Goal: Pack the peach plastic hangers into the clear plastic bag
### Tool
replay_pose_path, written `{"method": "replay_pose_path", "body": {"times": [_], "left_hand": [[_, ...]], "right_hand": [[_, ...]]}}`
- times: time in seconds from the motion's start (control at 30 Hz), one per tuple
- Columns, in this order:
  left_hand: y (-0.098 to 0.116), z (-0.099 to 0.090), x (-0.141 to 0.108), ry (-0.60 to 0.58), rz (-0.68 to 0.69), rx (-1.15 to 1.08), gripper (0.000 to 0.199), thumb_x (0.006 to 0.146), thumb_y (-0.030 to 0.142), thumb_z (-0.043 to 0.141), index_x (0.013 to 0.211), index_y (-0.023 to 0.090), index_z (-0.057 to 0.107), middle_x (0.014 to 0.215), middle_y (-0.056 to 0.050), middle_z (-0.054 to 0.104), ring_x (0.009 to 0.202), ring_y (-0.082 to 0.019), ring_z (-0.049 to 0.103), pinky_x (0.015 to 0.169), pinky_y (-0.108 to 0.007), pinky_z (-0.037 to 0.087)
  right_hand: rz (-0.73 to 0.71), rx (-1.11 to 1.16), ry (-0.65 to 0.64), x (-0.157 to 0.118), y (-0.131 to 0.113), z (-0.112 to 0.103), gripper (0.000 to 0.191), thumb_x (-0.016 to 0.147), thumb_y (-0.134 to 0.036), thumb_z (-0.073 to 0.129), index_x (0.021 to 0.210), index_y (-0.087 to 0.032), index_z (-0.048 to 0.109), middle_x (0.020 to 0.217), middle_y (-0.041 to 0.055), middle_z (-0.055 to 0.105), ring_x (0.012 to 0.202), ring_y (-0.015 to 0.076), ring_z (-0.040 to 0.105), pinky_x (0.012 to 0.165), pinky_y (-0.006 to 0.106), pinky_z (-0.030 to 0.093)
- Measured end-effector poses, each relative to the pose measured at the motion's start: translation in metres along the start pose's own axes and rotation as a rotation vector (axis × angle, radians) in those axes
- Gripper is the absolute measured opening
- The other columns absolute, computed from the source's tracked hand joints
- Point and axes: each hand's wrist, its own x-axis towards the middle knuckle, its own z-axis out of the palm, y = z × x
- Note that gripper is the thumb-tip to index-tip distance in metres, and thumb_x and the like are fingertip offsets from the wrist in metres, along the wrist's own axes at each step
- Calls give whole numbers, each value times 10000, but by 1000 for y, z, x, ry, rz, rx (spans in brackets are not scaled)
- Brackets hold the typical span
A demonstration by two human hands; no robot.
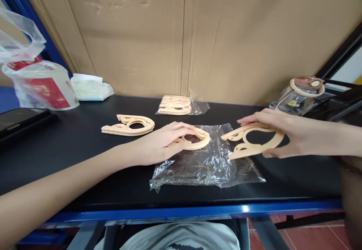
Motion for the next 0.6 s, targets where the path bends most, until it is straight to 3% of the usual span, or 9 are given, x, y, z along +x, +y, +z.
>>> {"method": "replay_pose_path", "body": {"times": [0.13,0.37,0.5,0.6], "left_hand": [[0,4,-1,-11,-40,-72,359,999,288,344,1335,280,469,1457,-15,414,1350,-165,333,1138,-355,238],[3,0,-3,-95,-92,-54,408,997,387,327,1390,302,400,1512,-23,325,1396,-192,255,1153,-419,207],[6,-3,-4,-182,-107,54,747,852,630,500,1470,282,265,1567,-68,212,1432,-287,169,1142,-499,209],[8,-2,-5,-198,-88,120,908,773,723,517,1497,284,191,1583,-74,169,1447,-320,102,1144,-547,159]], "right_hand": [[-30,57,-129,-2,-14,-3,714,714,-487,700,1361,-349,431,1269,20,559,1120,259,539,909,366,466],[-64,226,-116,13,-33,13,770,696,-436,745,1381,-281,429,1353,56,540,1194,276,543,969,360,460],[-38,297,-159,18,-35,20,804,667,-438,766,1387,-297,439,1336,47,569,1182,283,559,939,361,486],[-62,346,-163,19,-38,15,791,668,-444,768,1382,-316,452,1296,24,603,1135,267,591,904,340,499]]}}
